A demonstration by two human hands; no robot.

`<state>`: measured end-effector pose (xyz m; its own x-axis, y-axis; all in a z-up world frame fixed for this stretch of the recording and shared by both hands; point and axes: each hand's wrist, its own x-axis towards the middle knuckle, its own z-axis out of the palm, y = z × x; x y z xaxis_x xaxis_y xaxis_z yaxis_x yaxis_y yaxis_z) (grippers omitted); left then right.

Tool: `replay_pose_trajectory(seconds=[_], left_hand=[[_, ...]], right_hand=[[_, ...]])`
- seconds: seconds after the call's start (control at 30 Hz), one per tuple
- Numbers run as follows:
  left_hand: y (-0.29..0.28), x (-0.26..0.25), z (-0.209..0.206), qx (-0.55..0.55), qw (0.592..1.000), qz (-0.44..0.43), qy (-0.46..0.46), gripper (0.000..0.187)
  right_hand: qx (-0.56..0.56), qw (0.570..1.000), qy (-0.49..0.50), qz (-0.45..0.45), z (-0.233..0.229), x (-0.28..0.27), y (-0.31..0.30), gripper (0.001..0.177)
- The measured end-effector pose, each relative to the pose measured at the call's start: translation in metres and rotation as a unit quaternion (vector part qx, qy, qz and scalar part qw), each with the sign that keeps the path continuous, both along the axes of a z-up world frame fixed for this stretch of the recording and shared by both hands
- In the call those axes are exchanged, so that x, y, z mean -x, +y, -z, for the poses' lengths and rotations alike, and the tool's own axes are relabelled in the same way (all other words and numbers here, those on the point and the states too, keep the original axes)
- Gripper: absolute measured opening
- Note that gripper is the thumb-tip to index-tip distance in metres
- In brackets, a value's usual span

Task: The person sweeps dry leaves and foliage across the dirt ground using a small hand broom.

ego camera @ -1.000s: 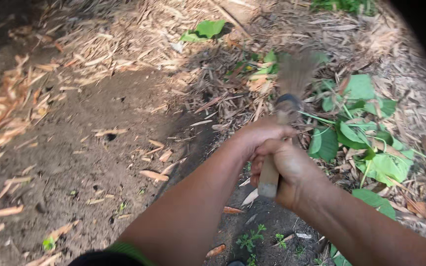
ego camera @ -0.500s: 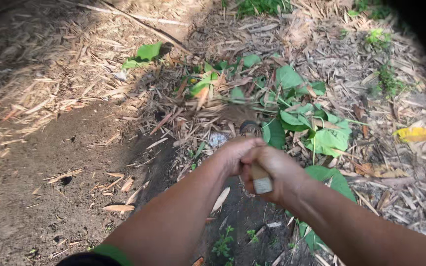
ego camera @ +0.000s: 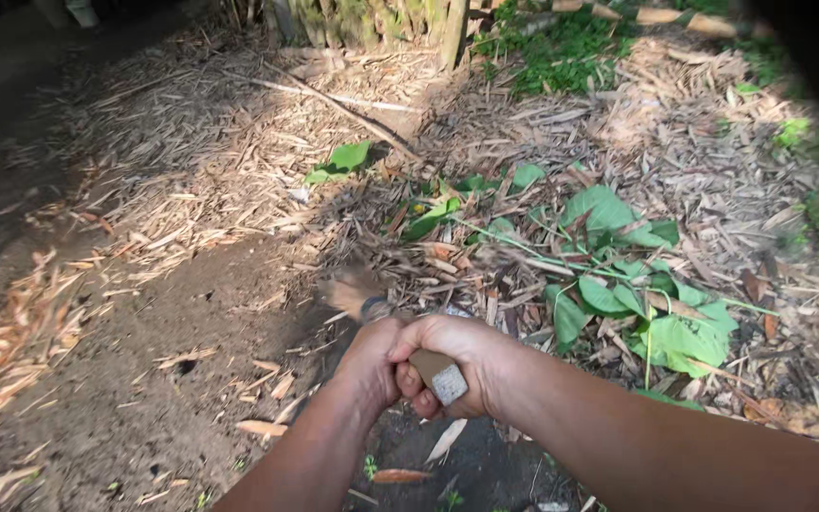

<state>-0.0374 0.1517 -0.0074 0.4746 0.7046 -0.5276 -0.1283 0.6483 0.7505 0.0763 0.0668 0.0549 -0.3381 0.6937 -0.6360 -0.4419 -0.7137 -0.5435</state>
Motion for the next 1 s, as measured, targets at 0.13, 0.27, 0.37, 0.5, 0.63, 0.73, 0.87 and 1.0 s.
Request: replay_pose_trajectory(seconds=[0.13,0.27,0.37,0.5,0.63,0.73,0.87,1.0], left_hand=[[0.049,0.013,0.058,0.057,0.996,-0.055,-0.029,0.023],[0.107,-0.001,0.127,0.111,0.994,0.012,0.007,0.017],[0.136,-0.019,0.142,0.091,0.994,0.050,-0.020,0.008],[0.163,-0.047,0.104,0.050,0.994,0.091,-0.023,0.007],[0.146,-0.068,0.032,-0.044,0.987,0.153,-0.025,0.017],[0.134,-0.086,-0.024,-0.100,0.971,0.206,-0.063,0.027],[0.077,-0.114,-0.025,-0.028,0.947,0.295,-0.123,0.021],[0.024,-0.137,0.019,-0.083,0.868,0.468,-0.142,0.018]], right_hand=[[0.062,0.995,0.044,-0.058,0.030,0.000,0.053,0.010],[0.083,0.994,-0.064,0.018,0.062,0.009,0.090,0.009],[0.077,0.982,-0.147,0.086,0.060,0.016,0.109,0.009],[-0.017,0.936,-0.270,0.227,0.041,0.030,0.123,0.020],[0.004,0.904,-0.351,0.245,0.003,0.027,0.104,0.028],[-0.028,0.902,-0.311,0.300,-0.029,0.020,0.087,0.025],[0.010,0.846,-0.268,0.461,-0.037,0.026,0.031,0.019],[0.025,0.794,-0.153,0.588,-0.009,0.048,-0.016,0.020]])
